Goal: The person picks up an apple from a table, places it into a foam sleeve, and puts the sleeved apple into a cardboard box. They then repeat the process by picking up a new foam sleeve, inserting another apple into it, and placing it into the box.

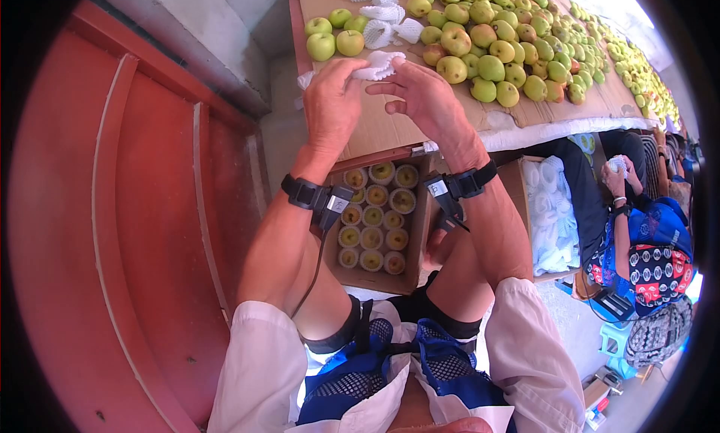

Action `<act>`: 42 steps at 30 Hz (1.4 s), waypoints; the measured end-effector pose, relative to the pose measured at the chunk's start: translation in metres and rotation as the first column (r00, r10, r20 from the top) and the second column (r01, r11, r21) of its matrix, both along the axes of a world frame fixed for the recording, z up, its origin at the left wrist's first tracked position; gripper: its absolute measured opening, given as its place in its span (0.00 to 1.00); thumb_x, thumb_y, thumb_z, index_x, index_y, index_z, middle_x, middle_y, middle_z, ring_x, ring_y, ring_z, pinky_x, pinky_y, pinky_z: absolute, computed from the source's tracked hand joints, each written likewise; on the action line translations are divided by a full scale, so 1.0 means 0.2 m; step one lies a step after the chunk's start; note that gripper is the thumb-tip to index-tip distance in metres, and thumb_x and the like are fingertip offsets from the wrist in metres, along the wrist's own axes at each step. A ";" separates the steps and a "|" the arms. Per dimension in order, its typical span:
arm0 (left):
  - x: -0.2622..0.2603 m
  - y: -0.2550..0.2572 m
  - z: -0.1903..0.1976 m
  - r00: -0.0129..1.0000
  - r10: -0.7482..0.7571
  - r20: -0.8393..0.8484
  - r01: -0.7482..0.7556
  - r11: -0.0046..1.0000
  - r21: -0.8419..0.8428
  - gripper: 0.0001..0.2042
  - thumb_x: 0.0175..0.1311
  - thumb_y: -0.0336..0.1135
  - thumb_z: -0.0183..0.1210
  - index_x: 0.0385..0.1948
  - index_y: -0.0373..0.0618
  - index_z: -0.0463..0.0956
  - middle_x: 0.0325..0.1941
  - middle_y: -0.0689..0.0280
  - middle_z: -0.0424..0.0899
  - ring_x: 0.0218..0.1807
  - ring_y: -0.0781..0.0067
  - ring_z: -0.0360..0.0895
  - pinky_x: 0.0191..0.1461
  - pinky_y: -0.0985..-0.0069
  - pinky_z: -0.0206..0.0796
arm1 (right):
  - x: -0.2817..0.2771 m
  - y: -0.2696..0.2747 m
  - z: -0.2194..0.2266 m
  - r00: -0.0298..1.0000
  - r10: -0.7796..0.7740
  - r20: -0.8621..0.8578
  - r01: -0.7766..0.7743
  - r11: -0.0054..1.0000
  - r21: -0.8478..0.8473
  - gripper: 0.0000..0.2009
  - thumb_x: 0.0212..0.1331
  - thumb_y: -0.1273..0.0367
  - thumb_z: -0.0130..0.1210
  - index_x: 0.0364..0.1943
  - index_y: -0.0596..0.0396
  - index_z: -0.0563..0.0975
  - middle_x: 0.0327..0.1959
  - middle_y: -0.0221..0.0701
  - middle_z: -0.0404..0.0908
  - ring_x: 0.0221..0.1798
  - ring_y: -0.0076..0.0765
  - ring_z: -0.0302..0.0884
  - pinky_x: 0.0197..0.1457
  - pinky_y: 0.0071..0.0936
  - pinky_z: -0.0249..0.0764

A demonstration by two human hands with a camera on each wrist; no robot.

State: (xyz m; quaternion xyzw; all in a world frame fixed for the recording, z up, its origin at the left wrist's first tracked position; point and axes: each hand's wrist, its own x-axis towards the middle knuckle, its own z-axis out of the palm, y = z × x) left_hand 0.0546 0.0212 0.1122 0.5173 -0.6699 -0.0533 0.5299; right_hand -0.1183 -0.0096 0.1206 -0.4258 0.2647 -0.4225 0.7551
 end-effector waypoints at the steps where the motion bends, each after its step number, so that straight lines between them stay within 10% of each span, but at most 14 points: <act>1: 0.00 0.00 0.00 1.000 0.001 -0.005 -0.001 1.000 0.004 0.12 0.57 0.19 0.59 0.42 0.42 0.82 0.43 0.59 0.85 0.46 0.54 0.82 0.49 0.63 0.73 | 0.00 0.00 0.00 1.000 0.006 0.015 -0.007 1.000 0.001 0.18 0.73 0.60 0.49 0.56 0.61 0.74 0.53 0.34 0.81 0.52 0.31 0.81 0.44 0.27 0.75; 11: -0.04 0.04 0.01 0.958 -0.033 0.285 0.068 0.991 -0.115 0.19 0.55 0.19 0.59 0.49 0.48 0.82 0.51 0.62 0.85 0.52 0.55 0.80 0.57 0.64 0.70 | -0.02 -0.05 -0.11 0.990 -0.141 -0.009 0.141 0.990 0.019 0.17 0.69 0.70 0.48 0.58 0.64 0.73 0.48 0.33 0.80 0.44 0.29 0.79 0.41 0.28 0.77; 14: -0.08 0.09 0.03 0.965 -0.014 0.263 -0.009 0.996 0.086 0.23 0.55 0.24 0.60 0.56 0.49 0.77 0.55 0.59 0.83 0.55 0.54 0.79 0.59 0.63 0.69 | -0.03 -0.05 -0.12 0.977 -0.210 -0.042 0.206 0.975 -0.077 0.17 0.68 0.70 0.49 0.57 0.63 0.74 0.45 0.32 0.81 0.42 0.26 0.78 0.40 0.25 0.76; 23: -0.15 0.08 0.04 0.949 -0.209 -0.238 0.260 0.942 0.212 0.24 0.69 0.38 0.60 0.62 0.37 0.68 0.64 0.54 0.77 0.66 0.62 0.74 0.73 0.66 0.61 | 0.05 -0.05 -0.15 0.835 -0.512 -0.202 0.351 0.778 -0.521 0.18 0.64 0.71 0.56 0.56 0.65 0.75 0.44 0.35 0.82 0.42 0.27 0.79 0.44 0.27 0.77; 35: -0.17 0.06 0.05 0.827 -0.045 -0.561 0.219 0.944 0.246 0.16 0.68 0.23 0.54 0.57 0.39 0.79 0.54 0.65 0.84 0.53 0.79 0.78 0.58 0.80 0.68 | 0.09 0.04 -0.14 0.719 -0.649 -0.248 0.294 0.607 -0.738 0.15 0.58 0.77 0.58 0.50 0.61 0.77 0.45 0.38 0.83 0.45 0.38 0.82 0.48 0.33 0.79; 42: -0.10 -0.01 -0.05 0.711 -0.038 -0.702 0.362 0.876 0.320 0.13 0.70 0.29 0.57 0.53 0.36 0.80 0.46 0.65 0.85 0.47 0.80 0.78 0.54 0.80 0.70 | 0.01 0.00 -0.14 0.919 -0.354 -0.171 0.305 0.917 -0.255 0.12 0.67 0.68 0.57 0.50 0.60 0.81 0.43 0.27 0.85 0.42 0.18 0.77 0.41 0.22 0.74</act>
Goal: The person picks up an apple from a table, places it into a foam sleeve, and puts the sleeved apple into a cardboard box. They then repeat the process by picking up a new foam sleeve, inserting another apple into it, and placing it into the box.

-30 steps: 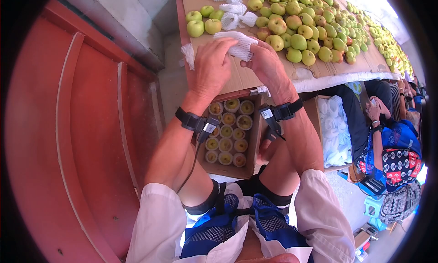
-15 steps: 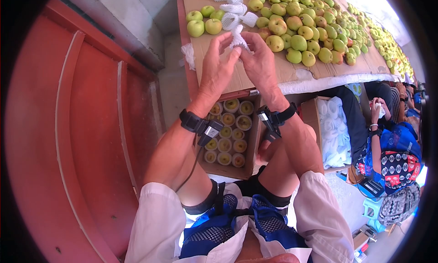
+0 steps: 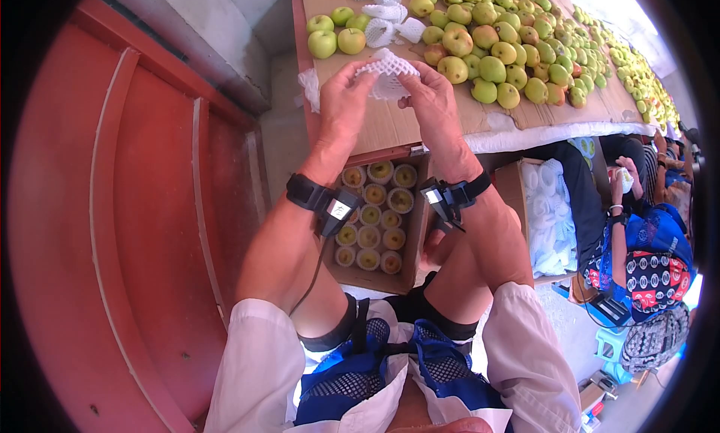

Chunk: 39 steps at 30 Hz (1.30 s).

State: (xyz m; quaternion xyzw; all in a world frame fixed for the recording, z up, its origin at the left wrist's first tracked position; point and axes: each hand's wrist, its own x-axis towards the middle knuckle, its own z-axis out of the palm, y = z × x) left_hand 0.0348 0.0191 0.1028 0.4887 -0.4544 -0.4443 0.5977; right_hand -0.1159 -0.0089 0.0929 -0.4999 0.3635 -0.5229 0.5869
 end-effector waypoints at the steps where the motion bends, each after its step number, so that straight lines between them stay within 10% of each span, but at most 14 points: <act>1: 0.01 -0.01 -0.01 0.998 -0.031 -0.057 0.032 0.999 0.014 0.13 0.71 0.32 0.57 0.53 0.38 0.80 0.47 0.66 0.85 0.48 0.80 0.78 0.55 0.80 0.69 | -0.02 0.00 0.01 0.999 0.027 0.030 -0.027 1.000 0.013 0.13 0.68 0.66 0.57 0.49 0.59 0.81 0.43 0.26 0.84 0.41 0.17 0.77 0.40 0.21 0.73; 14: 0.08 -0.03 -0.01 0.774 -0.219 -0.595 0.319 0.945 0.067 0.21 0.74 0.39 0.56 0.64 0.43 0.69 0.63 0.63 0.77 0.64 0.65 0.74 0.69 0.61 0.65 | -0.07 -0.01 0.07 0.928 0.203 0.313 -0.309 0.888 0.339 0.12 0.73 0.59 0.53 0.51 0.48 0.78 0.46 0.23 0.83 0.46 0.22 0.77 0.43 0.24 0.71; 29: 0.11 -0.02 -0.04 0.942 -0.279 -0.189 0.306 0.942 0.138 0.14 0.69 0.38 0.61 0.52 0.44 0.77 0.49 0.70 0.82 0.51 0.80 0.76 0.52 0.74 0.67 | -0.13 -0.08 0.02 0.883 0.076 0.464 -0.267 0.893 0.361 0.12 0.75 0.57 0.51 0.49 0.47 0.77 0.45 0.23 0.81 0.45 0.24 0.75 0.47 0.29 0.71; 39: 0.13 -0.04 -0.09 0.740 -0.256 -0.622 0.403 0.909 0.106 0.11 0.72 0.36 0.59 0.52 0.48 0.76 0.53 0.69 0.82 0.54 0.73 0.78 0.56 0.70 0.68 | -0.13 -0.07 0.00 0.804 0.129 0.581 -0.369 0.874 0.316 0.17 0.77 0.60 0.47 0.57 0.58 0.74 0.54 0.34 0.82 0.56 0.37 0.81 0.64 0.39 0.76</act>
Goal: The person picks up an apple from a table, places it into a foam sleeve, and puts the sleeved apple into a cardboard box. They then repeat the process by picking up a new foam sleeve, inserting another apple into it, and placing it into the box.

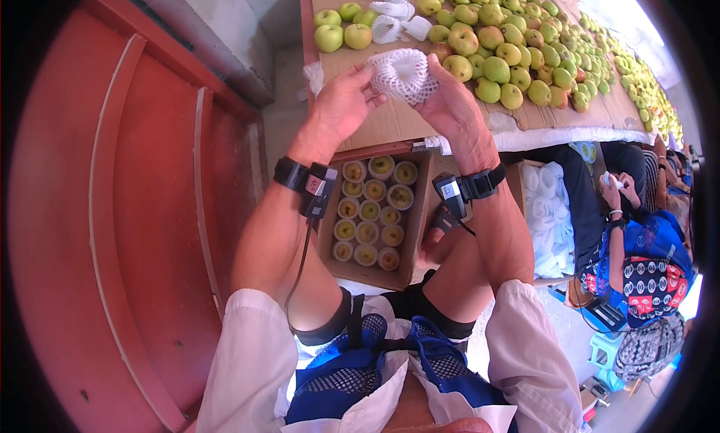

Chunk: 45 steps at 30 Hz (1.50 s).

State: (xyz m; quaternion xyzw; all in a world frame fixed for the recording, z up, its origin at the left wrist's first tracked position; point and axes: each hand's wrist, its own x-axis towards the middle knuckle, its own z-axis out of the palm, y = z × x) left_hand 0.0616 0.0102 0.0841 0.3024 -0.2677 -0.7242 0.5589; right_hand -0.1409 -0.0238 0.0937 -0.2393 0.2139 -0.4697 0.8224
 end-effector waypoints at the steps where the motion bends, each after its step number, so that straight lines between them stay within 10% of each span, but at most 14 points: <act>1: 0.00 0.01 0.01 1.000 0.010 -0.006 -0.010 1.000 0.012 0.11 0.72 0.36 0.59 0.52 0.48 0.76 0.53 0.69 0.82 0.54 0.72 0.77 0.57 0.70 0.68 | 0.00 0.01 0.01 1.000 0.003 -0.023 -0.003 1.000 0.010 0.16 0.77 0.60 0.48 0.56 0.56 0.74 0.53 0.32 0.82 0.55 0.35 0.81 0.62 0.37 0.77; 14: -0.03 0.01 0.00 0.996 0.031 0.079 -0.033 0.999 0.033 0.12 0.75 0.38 0.55 0.53 0.44 0.76 0.53 0.67 0.82 0.52 0.73 0.78 0.52 0.73 0.70 | 0.04 0.02 -0.03 0.989 -0.006 -0.149 -0.017 0.988 -0.154 0.18 0.76 0.60 0.49 0.57 0.59 0.74 0.51 0.33 0.82 0.53 0.31 0.81 0.59 0.34 0.77; 23: -0.01 0.01 0.01 0.986 0.055 0.155 -0.056 0.998 0.001 0.14 0.74 0.37 0.56 0.56 0.45 0.76 0.55 0.70 0.82 0.55 0.75 0.78 0.57 0.73 0.70 | 0.07 0.07 0.01 0.694 -0.338 -0.635 0.062 0.908 -0.415 0.19 0.72 0.56 0.53 0.56 0.55 0.75 0.48 0.24 0.82 0.47 0.18 0.77 0.46 0.21 0.71; 32: 0.00 0.01 0.01 0.976 0.111 0.189 -0.115 0.993 0.011 0.13 0.74 0.37 0.55 0.55 0.46 0.76 0.55 0.70 0.82 0.55 0.75 0.78 0.56 0.74 0.70 | 0.05 0.07 0.01 0.895 -0.129 -0.428 0.019 0.968 -0.252 0.19 0.70 0.58 0.55 0.56 0.57 0.76 0.47 0.27 0.80 0.46 0.23 0.75 0.47 0.24 0.71; 35: -0.02 0.03 0.03 0.920 0.137 0.366 -0.140 0.990 -0.018 0.14 0.73 0.37 0.56 0.55 0.45 0.76 0.54 0.70 0.82 0.54 0.77 0.77 0.56 0.76 0.68 | 0.05 0.08 0.01 0.900 -0.105 -0.424 -0.014 0.963 -0.268 0.19 0.70 0.59 0.55 0.56 0.58 0.75 0.48 0.27 0.80 0.48 0.22 0.75 0.47 0.23 0.71; 41: -0.06 0.02 0.02 0.478 0.384 0.790 -0.201 0.923 -0.327 0.14 0.71 0.41 0.59 0.49 0.42 0.80 0.45 0.71 0.84 0.47 0.82 0.77 0.45 0.80 0.67 | 0.07 0.07 0.00 0.880 -0.143 -0.453 0.011 0.959 -0.283 0.20 0.69 0.60 0.57 0.57 0.59 0.75 0.48 0.28 0.81 0.47 0.21 0.76 0.46 0.23 0.71; 45: -0.09 0.05 0.07 0.636 0.342 0.692 -0.229 0.940 -0.254 0.13 0.70 0.40 0.59 0.45 0.40 0.81 0.42 0.71 0.84 0.44 0.82 0.78 0.42 0.80 0.67 | 0.05 0.06 -0.02 0.861 -0.180 -0.476 0.039 0.956 -0.291 0.20 0.68 0.60 0.59 0.57 0.59 0.75 0.47 0.28 0.81 0.45 0.22 0.76 0.45 0.22 0.71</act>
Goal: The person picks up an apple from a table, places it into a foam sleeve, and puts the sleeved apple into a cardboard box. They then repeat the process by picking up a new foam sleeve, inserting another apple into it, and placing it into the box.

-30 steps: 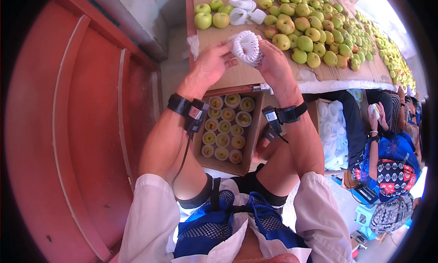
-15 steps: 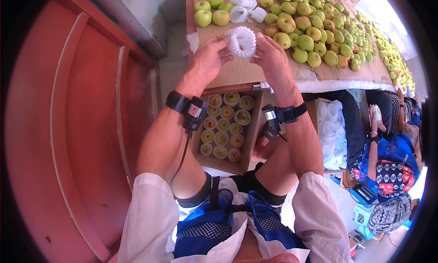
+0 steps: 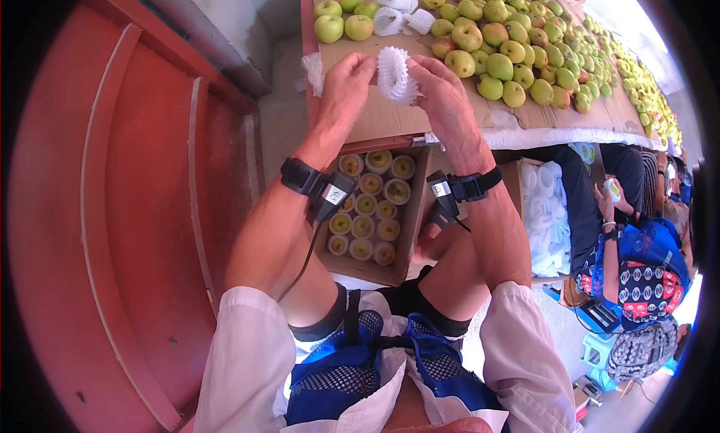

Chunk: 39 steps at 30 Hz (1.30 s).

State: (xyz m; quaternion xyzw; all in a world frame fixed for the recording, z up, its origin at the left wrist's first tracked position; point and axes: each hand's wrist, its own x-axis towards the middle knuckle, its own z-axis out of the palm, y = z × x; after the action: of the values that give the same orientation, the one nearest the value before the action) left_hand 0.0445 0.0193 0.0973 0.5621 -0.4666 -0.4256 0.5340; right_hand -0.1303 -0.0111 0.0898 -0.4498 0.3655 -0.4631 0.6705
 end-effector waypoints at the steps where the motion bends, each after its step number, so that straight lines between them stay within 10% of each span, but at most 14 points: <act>1: 0.01 0.00 0.01 1.000 -0.009 -0.012 0.009 1.000 0.009 0.13 0.70 0.39 0.59 0.45 0.40 0.81 0.43 0.71 0.84 0.44 0.82 0.78 0.42 0.80 0.67 | 0.00 0.00 0.00 1.000 -0.013 -0.005 0.013 1.000 -0.002 0.21 0.67 0.60 0.59 0.57 0.59 0.76 0.47 0.28 0.81 0.45 0.22 0.76 0.45 0.22 0.71; 8: -0.01 0.01 0.01 0.996 -0.093 0.009 0.093 0.996 -0.007 0.13 0.71 0.31 0.54 0.52 0.37 0.78 0.46 0.67 0.85 0.47 0.81 0.79 0.46 0.79 0.70 | 0.00 0.03 0.06 0.988 -0.073 -0.135 0.061 0.994 -0.091 0.21 0.66 0.59 0.61 0.55 0.59 0.76 0.45 0.28 0.81 0.44 0.22 0.75 0.43 0.22 0.70; 13: 0.04 -0.04 -0.05 0.956 -0.114 -0.270 0.107 0.993 -0.041 0.15 0.71 0.25 0.50 0.57 0.36 0.76 0.54 0.63 0.83 0.53 0.74 0.80 0.58 0.73 0.73 | 0.01 0.03 0.08 0.997 -0.057 0.050 0.059 0.997 -0.047 0.19 0.69 0.60 0.58 0.55 0.59 0.76 0.44 0.30 0.82 0.45 0.21 0.76 0.43 0.22 0.69; 20: 0.13 -0.06 0.01 0.643 -0.355 -0.679 0.280 0.934 -0.223 0.17 0.75 0.33 0.53 0.61 0.39 0.73 0.58 0.61 0.81 0.59 0.68 0.80 0.64 0.67 0.73 | 0.04 0.11 0.19 0.996 -0.092 0.013 0.091 0.942 -0.322 0.11 0.69 0.66 0.58 0.49 0.56 0.80 0.45 0.24 0.83 0.51 0.20 0.75 0.58 0.23 0.70; 23: 0.14 -0.06 0.01 0.577 -0.338 -0.743 0.263 0.939 -0.223 0.17 0.75 0.35 0.53 0.61 0.39 0.73 0.59 0.62 0.81 0.61 0.67 0.78 0.67 0.64 0.71 | 0.05 0.12 0.18 0.993 -0.087 -0.083 0.040 0.891 -0.453 0.08 0.70 0.67 0.56 0.49 0.50 0.81 0.44 0.21 0.84 0.47 0.17 0.76 0.49 0.19 0.68; 33: 0.16 -0.04 -0.01 0.677 -0.330 -0.658 0.234 0.944 -0.233 0.14 0.76 0.33 0.52 0.58 0.41 0.76 0.58 0.62 0.82 0.60 0.67 0.79 0.67 0.64 0.72 | 0.07 0.12 0.13 0.952 -0.123 -0.279 -0.023 0.884 -0.466 0.15 0.68 0.63 0.58 0.51 0.58 0.81 0.46 0.31 0.78 0.51 0.28 0.76 0.56 0.26 0.71; 39: 0.14 -0.05 -0.02 0.729 -0.329 -0.600 0.226 0.944 -0.242 0.14 0.74 0.28 0.52 0.57 0.39 0.75 0.57 0.60 0.82 0.58 0.68 0.79 0.66 0.65 0.72 | 0.05 0.15 0.20 0.967 0.087 -0.238 -0.134 0.973 -0.187 0.19 0.66 0.57 0.59 0.47 0.61 0.82 0.49 0.31 0.79 0.50 0.28 0.75 0.56 0.27 0.70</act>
State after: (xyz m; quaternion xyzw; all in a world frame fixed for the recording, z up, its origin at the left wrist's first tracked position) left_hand 0.0731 0.0102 0.0940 0.2673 -0.3693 -0.6279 0.6308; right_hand -0.1210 0.0188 0.1291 -0.5854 0.3656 -0.4048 0.5998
